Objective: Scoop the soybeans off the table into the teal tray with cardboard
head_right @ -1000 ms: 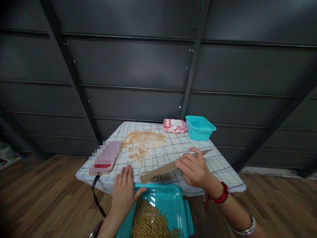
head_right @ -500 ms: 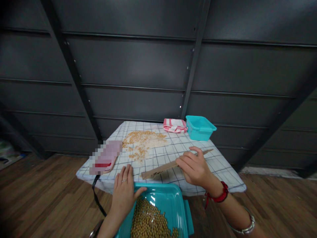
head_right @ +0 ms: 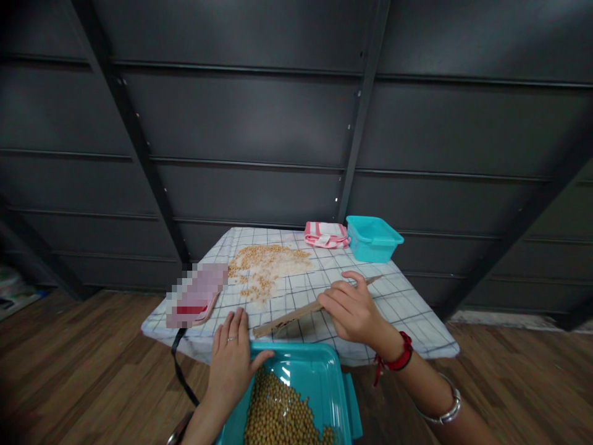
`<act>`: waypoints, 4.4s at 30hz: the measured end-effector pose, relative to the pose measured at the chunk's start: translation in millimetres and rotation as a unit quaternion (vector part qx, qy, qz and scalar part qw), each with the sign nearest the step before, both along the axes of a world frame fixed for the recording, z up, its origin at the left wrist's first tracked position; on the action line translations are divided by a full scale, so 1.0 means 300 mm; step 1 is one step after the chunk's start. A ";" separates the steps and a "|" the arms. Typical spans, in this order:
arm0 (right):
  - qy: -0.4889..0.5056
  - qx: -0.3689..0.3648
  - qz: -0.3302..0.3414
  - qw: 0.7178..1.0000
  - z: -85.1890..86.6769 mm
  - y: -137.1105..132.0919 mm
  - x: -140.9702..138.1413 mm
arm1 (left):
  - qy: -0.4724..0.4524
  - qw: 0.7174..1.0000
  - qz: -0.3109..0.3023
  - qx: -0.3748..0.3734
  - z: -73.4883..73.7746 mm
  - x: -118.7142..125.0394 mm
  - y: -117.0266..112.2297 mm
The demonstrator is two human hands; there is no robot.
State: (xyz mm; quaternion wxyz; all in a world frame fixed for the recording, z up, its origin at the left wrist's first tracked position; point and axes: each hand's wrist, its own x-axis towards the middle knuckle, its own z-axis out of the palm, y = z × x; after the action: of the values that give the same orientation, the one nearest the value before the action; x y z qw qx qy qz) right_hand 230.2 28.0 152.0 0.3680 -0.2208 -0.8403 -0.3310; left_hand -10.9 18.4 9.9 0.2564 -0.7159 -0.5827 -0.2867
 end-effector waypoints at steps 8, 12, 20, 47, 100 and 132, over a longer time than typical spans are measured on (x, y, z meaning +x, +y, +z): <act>-0.001 -0.011 0.020 1.000 -0.001 0.005 0.007 | 0.005 1.000 0.006 -0.008 0.001 -0.002 -0.001; -0.011 -0.012 0.012 1.000 0.000 -0.005 0.053 | -0.004 1.000 0.000 -0.016 -0.003 -0.006 0.001; 0.004 0.000 -0.026 1.000 0.001 -0.004 0.079 | 0.015 1.000 -0.002 0.020 0.005 0.001 0.000; -0.024 -0.035 -0.067 0.997 0.032 -0.091 0.127 | -0.022 0.999 -0.002 -0.024 -0.014 0.010 0.001; 0.011 -0.001 -0.040 0.999 -0.016 0.065 -0.050 | -0.018 1.000 0.007 -0.011 -0.017 0.006 -0.001; 0.012 0.037 -0.121 0.992 0.008 0.154 -0.065 | -0.018 1.000 0.004 -0.024 -0.019 0.000 -0.006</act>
State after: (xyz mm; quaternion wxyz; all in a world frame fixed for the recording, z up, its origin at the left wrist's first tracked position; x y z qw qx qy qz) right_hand 210.7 74.2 154.6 0.3432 -0.3108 -0.7901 -0.4017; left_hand -10.9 16.6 4.1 0.2299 -0.7141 -0.5972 -0.2838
